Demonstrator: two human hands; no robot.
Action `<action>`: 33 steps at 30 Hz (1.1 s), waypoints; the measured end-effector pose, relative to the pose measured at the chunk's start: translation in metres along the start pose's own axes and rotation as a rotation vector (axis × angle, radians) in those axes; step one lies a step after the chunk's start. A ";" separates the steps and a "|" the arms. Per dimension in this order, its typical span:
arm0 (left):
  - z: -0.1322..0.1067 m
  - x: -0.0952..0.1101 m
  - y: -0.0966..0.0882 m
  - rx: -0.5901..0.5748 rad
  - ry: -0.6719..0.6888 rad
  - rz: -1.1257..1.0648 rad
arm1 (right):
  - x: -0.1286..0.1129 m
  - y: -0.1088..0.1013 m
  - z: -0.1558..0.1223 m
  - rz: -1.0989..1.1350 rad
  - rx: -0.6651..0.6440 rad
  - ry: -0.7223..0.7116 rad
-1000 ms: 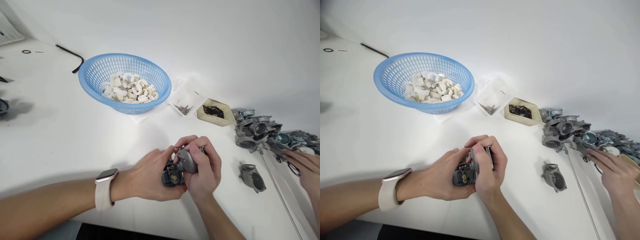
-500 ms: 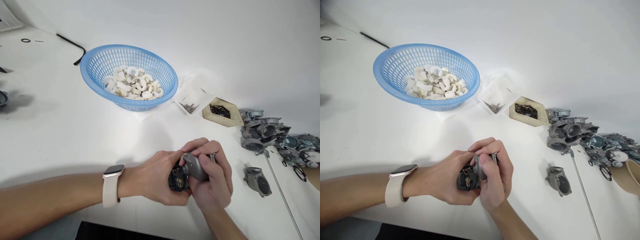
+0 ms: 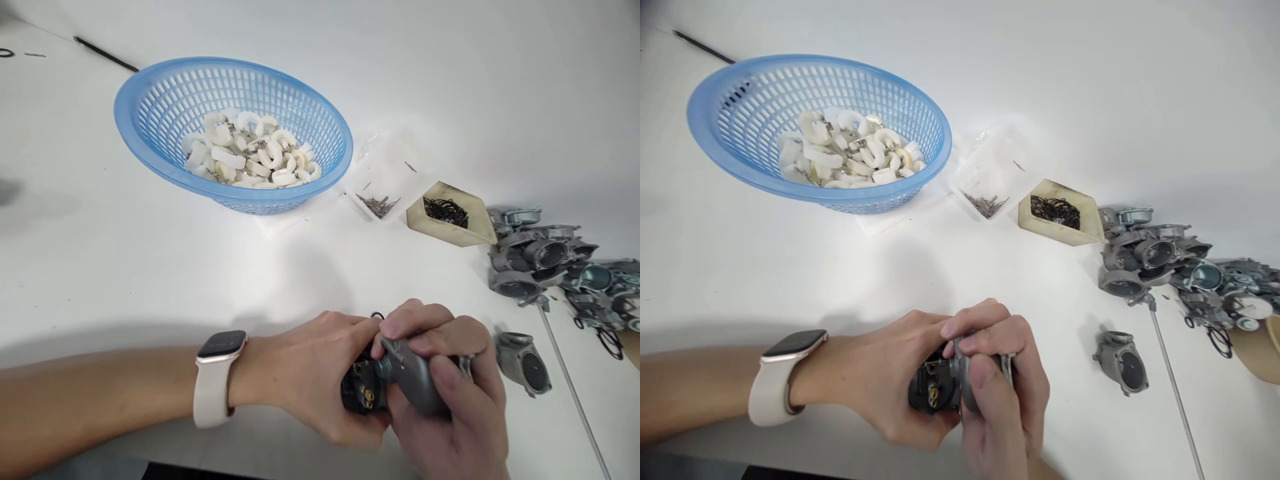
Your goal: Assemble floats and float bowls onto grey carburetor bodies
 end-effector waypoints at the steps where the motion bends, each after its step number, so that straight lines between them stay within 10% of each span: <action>1: 0.000 0.001 -0.001 -0.006 -0.013 -0.006 | -0.001 0.000 0.000 -0.003 -0.001 0.019; 33: -0.004 0.010 -0.006 -0.054 -0.129 0.175 | 0.006 -0.014 0.004 0.131 -0.074 0.041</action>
Point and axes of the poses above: each hand's wrist, its own z-axis towards the middle knuckle, its own y-axis out of the palm, x = y × z, the point moved 1 cm from there along z, towards the middle knuckle, and after that the axes turned 10 degrees about y, right-handed, at the moved point
